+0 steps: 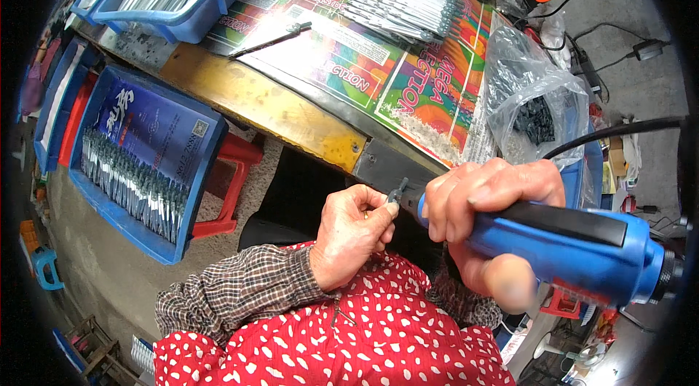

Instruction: The person assembles small metal parts and plastic components on a workbench using an electric screwdriver.

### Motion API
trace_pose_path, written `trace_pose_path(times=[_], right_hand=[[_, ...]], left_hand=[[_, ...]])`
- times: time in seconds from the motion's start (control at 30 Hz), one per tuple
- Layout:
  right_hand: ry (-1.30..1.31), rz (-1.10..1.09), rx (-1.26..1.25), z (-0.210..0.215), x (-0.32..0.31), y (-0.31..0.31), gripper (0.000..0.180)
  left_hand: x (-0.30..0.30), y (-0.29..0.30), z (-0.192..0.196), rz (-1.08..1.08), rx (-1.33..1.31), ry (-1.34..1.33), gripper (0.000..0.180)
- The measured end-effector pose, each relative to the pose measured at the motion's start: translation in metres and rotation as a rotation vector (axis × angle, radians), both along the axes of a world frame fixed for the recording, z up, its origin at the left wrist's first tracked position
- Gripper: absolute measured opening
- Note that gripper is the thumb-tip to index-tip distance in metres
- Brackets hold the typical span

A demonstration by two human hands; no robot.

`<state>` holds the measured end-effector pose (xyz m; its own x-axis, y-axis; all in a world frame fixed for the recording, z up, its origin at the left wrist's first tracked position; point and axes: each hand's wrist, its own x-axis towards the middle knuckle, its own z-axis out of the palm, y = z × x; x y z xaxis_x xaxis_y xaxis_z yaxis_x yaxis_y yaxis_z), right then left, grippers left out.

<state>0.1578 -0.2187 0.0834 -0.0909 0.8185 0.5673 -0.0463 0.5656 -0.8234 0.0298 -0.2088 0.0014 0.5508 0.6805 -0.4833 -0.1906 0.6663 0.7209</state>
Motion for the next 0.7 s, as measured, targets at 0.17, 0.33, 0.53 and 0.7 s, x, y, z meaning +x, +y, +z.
trace_pose_path(times=[0.17, 0.33, 0.53, 0.7], right_hand=[[0.019, 0.015, -0.054, 0.003, 0.001, 0.001, 0.065], [0.092, 0.050, -0.035, 0.000, 0.003, 0.002, 0.067], [0.249, 0.173, 0.104, -0.004, 0.015, -0.006, 0.069], [0.299, 0.089, 0.144, -0.001, 0.019, -0.015, 0.065]], left_hand=[[0.000, 0.002, 0.003, -0.027, -0.001, 0.025, 0.012], [-0.003, 0.004, 0.002, -0.069, 0.026, 0.019, 0.013], [-0.007, 0.006, 0.004, -0.129, 0.028, 0.031, 0.010], [-0.019, 0.005, 0.005, -0.168, 0.106, -0.069, 0.011]])
